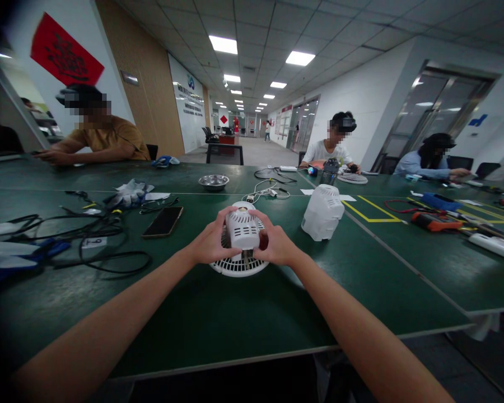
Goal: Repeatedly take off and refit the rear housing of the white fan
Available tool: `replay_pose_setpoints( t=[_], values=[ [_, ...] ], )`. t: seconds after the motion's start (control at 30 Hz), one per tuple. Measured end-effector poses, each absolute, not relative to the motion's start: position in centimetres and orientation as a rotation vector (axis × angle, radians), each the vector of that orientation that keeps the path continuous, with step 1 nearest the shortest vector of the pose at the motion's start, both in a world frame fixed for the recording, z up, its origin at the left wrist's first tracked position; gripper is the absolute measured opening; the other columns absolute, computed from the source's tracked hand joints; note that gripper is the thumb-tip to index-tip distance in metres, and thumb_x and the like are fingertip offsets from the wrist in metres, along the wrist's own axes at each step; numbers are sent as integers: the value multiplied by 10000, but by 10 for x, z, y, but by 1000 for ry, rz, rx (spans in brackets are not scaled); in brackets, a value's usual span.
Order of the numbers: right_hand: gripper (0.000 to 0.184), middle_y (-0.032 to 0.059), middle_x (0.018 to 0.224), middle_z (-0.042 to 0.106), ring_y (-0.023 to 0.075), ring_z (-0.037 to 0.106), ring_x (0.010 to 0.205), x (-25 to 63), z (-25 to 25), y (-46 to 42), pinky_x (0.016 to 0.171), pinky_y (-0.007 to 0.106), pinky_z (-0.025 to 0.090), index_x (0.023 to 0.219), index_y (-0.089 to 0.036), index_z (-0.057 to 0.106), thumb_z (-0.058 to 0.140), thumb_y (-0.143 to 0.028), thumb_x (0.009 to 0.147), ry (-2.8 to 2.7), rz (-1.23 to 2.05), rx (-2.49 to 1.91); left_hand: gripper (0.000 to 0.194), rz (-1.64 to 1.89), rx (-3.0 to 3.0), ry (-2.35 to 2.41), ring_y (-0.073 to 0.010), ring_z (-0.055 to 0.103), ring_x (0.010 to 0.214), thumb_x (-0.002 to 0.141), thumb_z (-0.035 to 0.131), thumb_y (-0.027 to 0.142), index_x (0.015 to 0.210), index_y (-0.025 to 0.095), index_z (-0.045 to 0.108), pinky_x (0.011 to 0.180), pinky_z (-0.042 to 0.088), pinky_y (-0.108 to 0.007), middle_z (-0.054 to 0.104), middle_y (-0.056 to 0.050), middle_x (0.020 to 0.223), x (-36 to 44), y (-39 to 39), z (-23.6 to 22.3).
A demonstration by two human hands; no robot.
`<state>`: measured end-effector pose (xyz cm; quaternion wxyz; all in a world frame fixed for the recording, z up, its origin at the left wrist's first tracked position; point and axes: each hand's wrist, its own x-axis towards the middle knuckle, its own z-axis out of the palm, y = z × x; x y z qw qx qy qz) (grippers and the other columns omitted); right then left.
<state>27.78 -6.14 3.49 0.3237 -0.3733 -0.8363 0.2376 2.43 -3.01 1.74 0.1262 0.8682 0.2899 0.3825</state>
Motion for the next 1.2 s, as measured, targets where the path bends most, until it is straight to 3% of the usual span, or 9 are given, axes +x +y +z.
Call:
replay_pose_setpoints(
  t=[0.53,0.8,0.9,1.03,1.2],
  values=[
    [958,-68,733,620,139,625,581,280,35,-57,555,247,507,1521,-307,214,749,-185,734,-2171,796,-912,1094,1105,2498,834,-368,648,1084,670,844,470,1533,277,199,915,522,-543,533,-185,1389,24,-30,19],
    [938,-56,743,627,149,611,593,279,36,-59,580,270,495,1527,-304,216,734,-196,752,-2183,773,-921,1140,1079,2497,791,-412,560,1260,673,845,545,1568,280,190,1039,461,-582,427,-204,1531,20,-25,16],
    [968,-1,858,669,181,625,653,277,34,-60,647,331,523,1567,-301,181,755,-295,787,-2211,669,-929,1197,1087,2509,848,-439,518,1313,669,839,594,1602,287,155,1070,429,-611,396,-207,1560,21,-24,12],
    [1052,113,1175,656,306,666,950,274,28,-57,863,480,535,1592,-280,191,807,-477,762,-2138,439,-999,1188,1111,2525,960,-428,540,1284,692,812,630,1620,277,159,1058,436,-613,437,-201,1526,25,-24,8],
    [997,150,1458,520,361,601,1140,274,23,-50,1009,557,468,1595,-274,232,771,-418,769,-2067,291,-1056,944,1162,2483,1010,-324,635,1149,836,713,538,1607,287,228,1029,471,-551,528,-160,1464,23,-20,9]
  ],
)
